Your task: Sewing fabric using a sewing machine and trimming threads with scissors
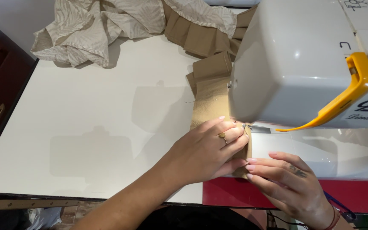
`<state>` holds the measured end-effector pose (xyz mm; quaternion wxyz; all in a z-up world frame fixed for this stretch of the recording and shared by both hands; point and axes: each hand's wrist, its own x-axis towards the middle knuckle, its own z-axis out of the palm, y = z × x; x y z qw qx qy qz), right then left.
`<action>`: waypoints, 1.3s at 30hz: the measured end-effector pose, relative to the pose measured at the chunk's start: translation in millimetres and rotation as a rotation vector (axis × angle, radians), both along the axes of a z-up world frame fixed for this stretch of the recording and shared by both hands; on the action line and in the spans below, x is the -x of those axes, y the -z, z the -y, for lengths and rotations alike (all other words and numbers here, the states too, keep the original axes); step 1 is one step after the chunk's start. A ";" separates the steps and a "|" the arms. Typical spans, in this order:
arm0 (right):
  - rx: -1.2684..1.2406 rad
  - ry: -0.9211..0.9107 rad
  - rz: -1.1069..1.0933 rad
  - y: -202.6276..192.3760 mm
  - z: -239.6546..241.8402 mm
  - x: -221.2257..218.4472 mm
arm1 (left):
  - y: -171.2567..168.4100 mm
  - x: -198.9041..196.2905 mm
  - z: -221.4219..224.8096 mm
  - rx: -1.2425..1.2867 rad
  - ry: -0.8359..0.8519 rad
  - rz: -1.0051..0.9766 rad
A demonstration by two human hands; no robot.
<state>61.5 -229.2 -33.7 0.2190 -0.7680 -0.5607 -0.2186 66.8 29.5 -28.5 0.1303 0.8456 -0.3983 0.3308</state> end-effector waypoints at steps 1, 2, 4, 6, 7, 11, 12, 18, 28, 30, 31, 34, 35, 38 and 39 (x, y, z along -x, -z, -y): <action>0.001 -0.003 0.001 -0.4 -0.5 -0.1 | 0.1 0.4 -0.1 0.001 -0.003 0.001; 0.000 0.006 0.011 -1.0 -0.3 -0.1 | 0.0 -0.2 0.4 -0.020 -0.036 0.025; -0.001 0.016 0.022 -1.4 1.1 -0.9 | -1.7 -0.9 1.2 -0.041 -0.069 0.049; 0.002 0.008 0.034 -0.7 2.8 -2.2 | -4.9 -0.9 1.0 0.062 -0.044 -0.035; 0.001 0.009 0.034 -0.8 2.8 -3.0 | -4.9 -1.9 1.4 0.062 -0.043 -0.034; -0.007 -0.001 0.045 -0.3 2.8 -4.1 | -4.6 -1.0 2.7 -0.026 -0.130 0.026; -0.011 -0.001 0.048 -0.1 3.0 -3.8 | -4.7 -0.3 3.3 -0.039 -0.146 0.031; -0.034 -0.026 0.019 -2.7 2.5 -5.2 | -7.9 -3.0 4.3 -0.100 -0.139 0.064; 0.025 -0.047 -0.014 -9.9 6.6 -15.4 | -13.6 27.8 1.8 0.203 0.177 -0.119; 0.079 -0.080 -0.103 -8.8 9.0 -20.0 | -6.5 40.2 4.7 0.217 0.096 -0.123; 0.080 -0.083 -0.108 -8.6 7.6 -20.7 | 0.2 43.9 6.9 0.218 0.093 -0.128; 0.076 -0.057 -0.172 -12.5 3.4 -24.0 | 12.8 51.8 11.5 0.176 -0.010 -0.067; 0.089 -0.052 -0.225 -15.2 2.8 -25.1 | 13.2 52.9 12.7 0.200 -0.012 -0.042; 0.146 -0.063 -0.265 -27.7 -2.8 -31.2 | 13.6 55.1 15.0 0.207 -0.027 0.008; 0.192 -0.074 -0.257 -32.3 -4.9 -33.3 | 13.8 55.4 16.0 0.192 -0.036 0.028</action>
